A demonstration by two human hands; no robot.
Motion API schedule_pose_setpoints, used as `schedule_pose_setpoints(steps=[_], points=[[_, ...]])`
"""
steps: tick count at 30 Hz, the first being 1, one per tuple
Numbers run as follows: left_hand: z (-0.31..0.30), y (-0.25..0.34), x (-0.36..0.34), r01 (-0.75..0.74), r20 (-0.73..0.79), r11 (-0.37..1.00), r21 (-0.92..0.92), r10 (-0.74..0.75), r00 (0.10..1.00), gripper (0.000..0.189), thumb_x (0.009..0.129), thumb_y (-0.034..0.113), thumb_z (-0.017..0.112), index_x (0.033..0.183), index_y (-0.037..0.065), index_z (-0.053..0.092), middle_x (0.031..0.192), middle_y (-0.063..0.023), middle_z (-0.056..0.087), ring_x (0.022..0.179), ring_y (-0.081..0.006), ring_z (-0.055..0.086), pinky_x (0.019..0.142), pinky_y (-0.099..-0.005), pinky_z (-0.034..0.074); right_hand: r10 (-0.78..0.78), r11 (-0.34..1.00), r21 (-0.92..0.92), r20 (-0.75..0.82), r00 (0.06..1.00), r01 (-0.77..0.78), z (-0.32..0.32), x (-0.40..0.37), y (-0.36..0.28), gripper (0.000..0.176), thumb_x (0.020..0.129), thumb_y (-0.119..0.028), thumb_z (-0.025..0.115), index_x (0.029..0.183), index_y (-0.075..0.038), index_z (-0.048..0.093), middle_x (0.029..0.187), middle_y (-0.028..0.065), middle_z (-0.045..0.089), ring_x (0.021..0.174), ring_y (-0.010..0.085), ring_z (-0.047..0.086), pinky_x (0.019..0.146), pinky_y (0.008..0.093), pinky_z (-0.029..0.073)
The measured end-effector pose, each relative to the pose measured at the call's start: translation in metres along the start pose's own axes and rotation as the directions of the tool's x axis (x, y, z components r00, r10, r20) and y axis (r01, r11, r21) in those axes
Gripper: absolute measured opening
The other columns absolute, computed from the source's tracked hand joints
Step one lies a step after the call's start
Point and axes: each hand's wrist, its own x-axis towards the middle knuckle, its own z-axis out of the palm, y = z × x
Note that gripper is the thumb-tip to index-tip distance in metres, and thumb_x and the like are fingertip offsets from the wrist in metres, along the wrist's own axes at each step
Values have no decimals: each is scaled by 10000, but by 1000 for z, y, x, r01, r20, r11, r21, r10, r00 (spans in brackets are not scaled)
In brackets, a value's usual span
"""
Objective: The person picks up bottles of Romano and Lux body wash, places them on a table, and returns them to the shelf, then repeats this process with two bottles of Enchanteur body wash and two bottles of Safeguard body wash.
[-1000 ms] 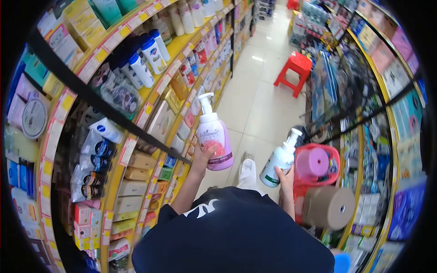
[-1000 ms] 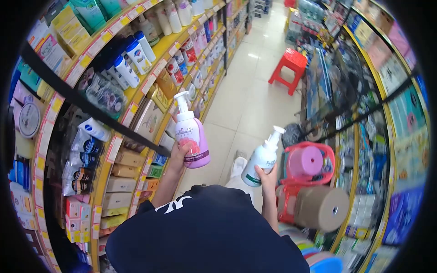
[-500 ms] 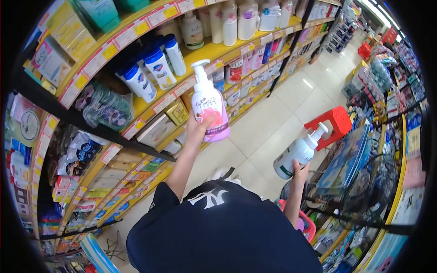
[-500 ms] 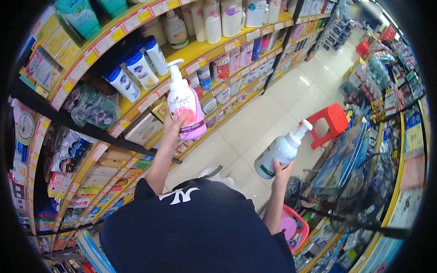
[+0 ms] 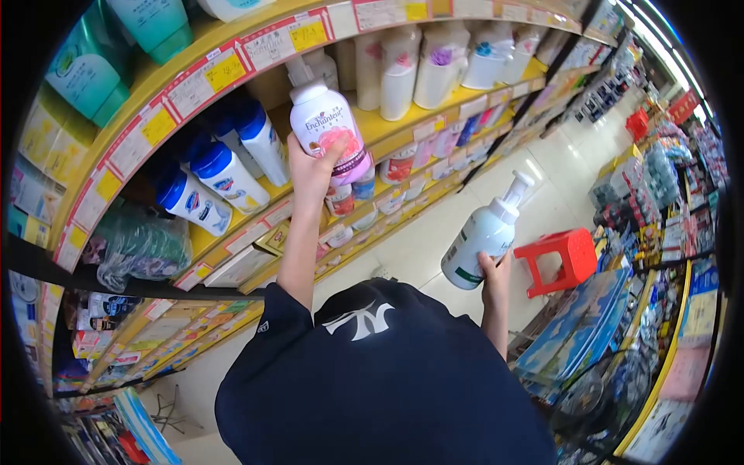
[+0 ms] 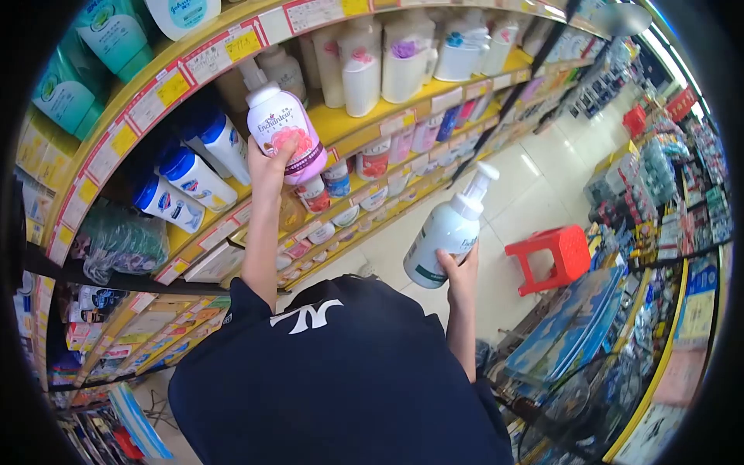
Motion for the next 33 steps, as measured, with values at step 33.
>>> schedule_pose_setpoints(steps=[33], points=[[12, -29, 16, -332, -2, 426, 841, 618, 786, 662, 669, 73, 626, 1223, 16, 268, 1279, -226, 216, 1184, -389, 217, 953, -444, 213, -507, 822, 51, 518, 689, 567, 223, 182, -7, 864, 532, -149, 758, 1202, 30, 243, 1133, 147, 372, 1061, 224, 380, 902, 317, 299]])
